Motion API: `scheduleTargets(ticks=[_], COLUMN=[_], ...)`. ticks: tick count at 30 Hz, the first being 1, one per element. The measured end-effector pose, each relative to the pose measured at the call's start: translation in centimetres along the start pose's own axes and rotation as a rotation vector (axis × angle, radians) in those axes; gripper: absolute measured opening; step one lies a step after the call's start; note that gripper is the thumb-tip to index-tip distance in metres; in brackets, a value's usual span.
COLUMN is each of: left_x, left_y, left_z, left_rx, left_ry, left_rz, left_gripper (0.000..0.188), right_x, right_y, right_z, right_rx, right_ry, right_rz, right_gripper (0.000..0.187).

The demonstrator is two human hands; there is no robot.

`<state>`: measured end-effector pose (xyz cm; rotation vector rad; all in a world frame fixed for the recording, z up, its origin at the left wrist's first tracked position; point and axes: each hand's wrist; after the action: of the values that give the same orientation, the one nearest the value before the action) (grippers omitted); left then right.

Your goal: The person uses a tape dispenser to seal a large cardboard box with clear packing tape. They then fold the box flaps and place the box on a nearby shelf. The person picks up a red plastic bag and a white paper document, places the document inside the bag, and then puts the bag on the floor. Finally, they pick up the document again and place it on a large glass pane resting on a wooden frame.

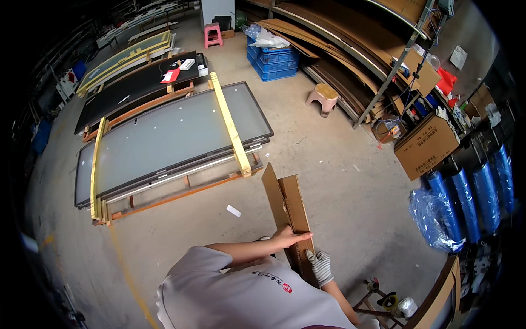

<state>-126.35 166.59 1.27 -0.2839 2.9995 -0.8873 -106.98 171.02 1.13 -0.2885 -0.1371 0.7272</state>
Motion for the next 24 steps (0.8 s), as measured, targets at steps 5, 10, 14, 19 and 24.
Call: scheduleTargets(ticks=[5, 10, 14, 19, 24], left_x=[1.0, 1.2, 2.6, 8.0, 13.5], left_y=[10.4, 21.4, 29.8, 37.4, 41.1], left_z=[-3.4, -6.2, -12.4, -19.4, -19.9], left_rx=[0.196, 0.235, 0.214, 0.169, 0.061], left_ry=[-0.284, -0.438, -0.656, -0.851, -0.981], left_rz=[0.012, 0.032, -0.136, -0.422, -0.656], left_gripper=[0.062, 0.055, 0.038, 0.036, 0.038], right_x=[5.1, 12.2, 17.0, 29.4, 42.0], right_y=[10.1, 22.3, 31.5, 47.8, 64.4], right_z=[2.4, -1.0, 7.4, 14.4, 23.5], right_rx=[-0.076, 0.102, 0.279, 0.223, 0.625], right_ry=[0.083, -0.364, -1.120, -1.415, -0.308], right_rz=[-0.019, 0.067, 0.209, -0.061, -0.536], right_gripper=[0.033, 0.026, 0.021, 0.016, 0.032])
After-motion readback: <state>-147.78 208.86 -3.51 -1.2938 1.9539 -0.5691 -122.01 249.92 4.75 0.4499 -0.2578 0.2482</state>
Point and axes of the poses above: each hand's wrist, its own y-axis towards the middle knuckle, its own x-axis out of the back of the hand, z = x × y, and after that the axes turned 7 degrees about x, right-handed
